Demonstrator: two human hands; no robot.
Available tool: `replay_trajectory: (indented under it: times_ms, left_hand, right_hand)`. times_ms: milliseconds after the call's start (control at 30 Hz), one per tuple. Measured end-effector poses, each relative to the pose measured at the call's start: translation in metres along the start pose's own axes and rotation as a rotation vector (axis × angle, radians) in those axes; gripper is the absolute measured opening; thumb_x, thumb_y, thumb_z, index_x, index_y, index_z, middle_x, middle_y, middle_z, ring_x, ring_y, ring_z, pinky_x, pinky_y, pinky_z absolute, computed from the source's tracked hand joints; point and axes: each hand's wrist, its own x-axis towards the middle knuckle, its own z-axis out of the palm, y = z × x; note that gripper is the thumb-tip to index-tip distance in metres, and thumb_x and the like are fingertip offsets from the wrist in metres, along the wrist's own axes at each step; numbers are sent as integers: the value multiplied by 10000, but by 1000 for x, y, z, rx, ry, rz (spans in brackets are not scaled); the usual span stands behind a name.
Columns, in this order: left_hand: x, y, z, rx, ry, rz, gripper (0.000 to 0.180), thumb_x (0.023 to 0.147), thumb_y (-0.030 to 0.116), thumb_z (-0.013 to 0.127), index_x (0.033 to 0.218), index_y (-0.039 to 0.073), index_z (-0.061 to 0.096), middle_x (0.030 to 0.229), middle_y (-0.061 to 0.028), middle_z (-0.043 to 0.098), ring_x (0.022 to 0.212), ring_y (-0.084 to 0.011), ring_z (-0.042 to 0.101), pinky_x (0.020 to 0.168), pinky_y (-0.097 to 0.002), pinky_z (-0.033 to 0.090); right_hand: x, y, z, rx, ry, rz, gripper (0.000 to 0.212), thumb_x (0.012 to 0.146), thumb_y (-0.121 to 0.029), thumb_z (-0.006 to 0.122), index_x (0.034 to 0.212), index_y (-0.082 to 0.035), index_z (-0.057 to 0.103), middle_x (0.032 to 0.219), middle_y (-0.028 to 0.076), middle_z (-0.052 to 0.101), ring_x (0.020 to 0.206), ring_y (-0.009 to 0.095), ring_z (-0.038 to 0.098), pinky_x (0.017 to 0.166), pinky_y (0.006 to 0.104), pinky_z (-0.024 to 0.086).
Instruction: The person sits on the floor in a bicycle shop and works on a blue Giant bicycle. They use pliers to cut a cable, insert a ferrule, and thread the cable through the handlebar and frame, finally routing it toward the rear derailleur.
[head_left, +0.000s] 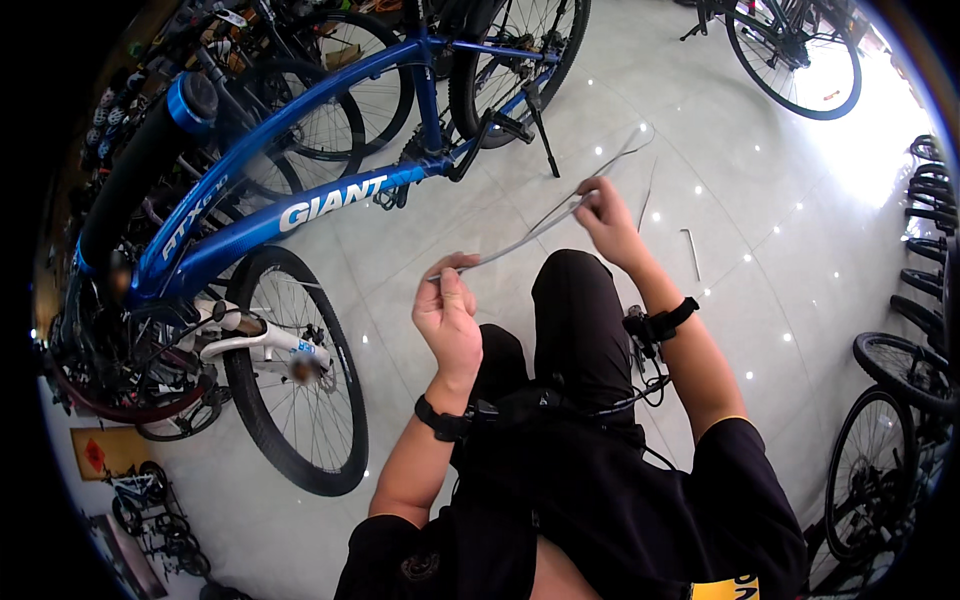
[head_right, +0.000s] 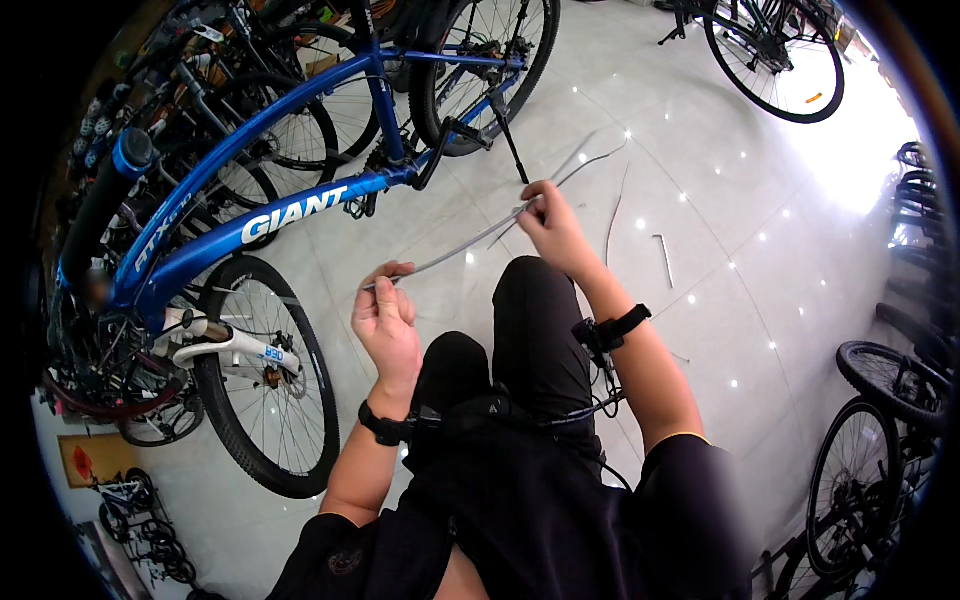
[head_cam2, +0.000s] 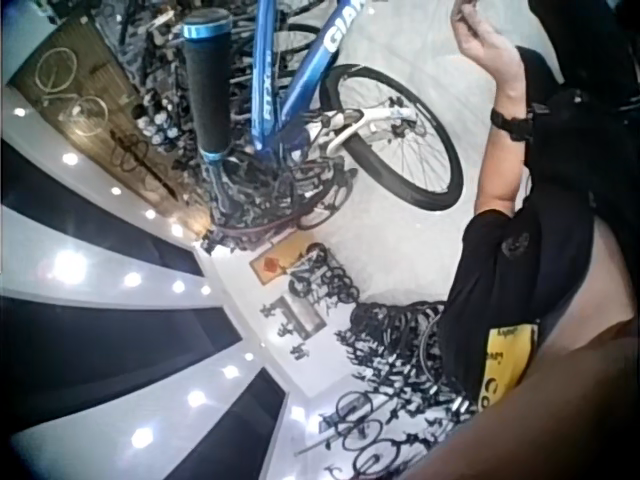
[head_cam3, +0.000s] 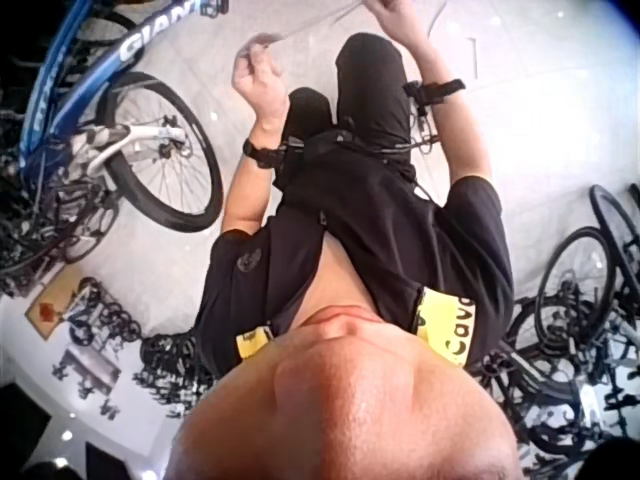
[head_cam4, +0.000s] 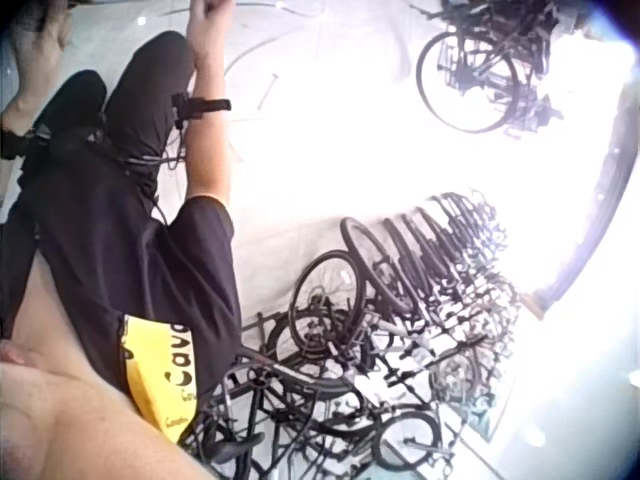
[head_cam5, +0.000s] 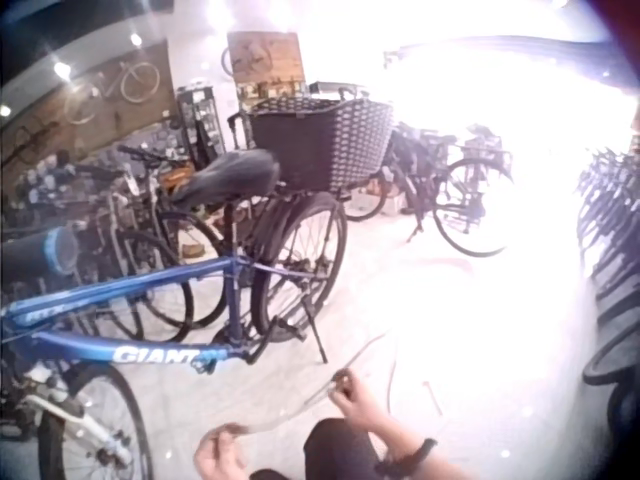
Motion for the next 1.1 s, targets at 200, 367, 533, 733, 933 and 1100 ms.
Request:
replay_trajectory:
  times_ms: [200,367,533,733,933,1100]
  left_hand:
    - [-21,-36,7,-118,-194,-284,223,1032,172,470,1076,17,624,908,-96,687,495,-14,285,459,-202,238]
    - [-24,-47,4,54,-393,-410,230,1025,209,494,1065,27,628,783,7,579,528,-14,317,488,-189,278]
    - [31,5,-30,189,-355,-373,276,1004,227,543,1168,17,612,799,61,489,601,1,362,510,-168,286]
    - [67,36,45,-46,-381,-92,340,972,222,611,1214,-17,607,787,46,514,586,-9,328,505,-176,269]
    - [62,33,53,-3,-511,7,144,954,147,632,1003,21,682,766,43,548,610,-19,375,527,-175,285]
    - [55,23,54,213,-520,163,93,923,93,665,906,3,676,773,28,589,636,-32,436,554,-179,331]
  right_hand:
    - [31,-41,-5,325,505,-178,166,977,-81,475,1102,-37,375,670,-17,456,577,58,395,519,234,324]
    - [62,-94,-43,219,738,-373,306,991,-103,458,1229,12,303,642,-22,457,562,51,392,538,205,340]
    - [30,-89,-84,-421,365,-315,417,983,-138,503,1359,-21,366,640,57,485,568,159,448,560,280,390]
    - [-29,-44,-45,-779,-228,-423,174,908,-150,582,1032,-57,504,728,153,604,672,378,599,577,462,472]
    - [-40,-40,-26,-667,-375,-408,215,907,-146,590,1063,-26,504,774,165,594,729,354,599,629,432,477]
    - [-15,-51,-40,-127,-207,-7,174,928,-39,484,1082,22,537,870,85,590,823,192,585,760,332,478]
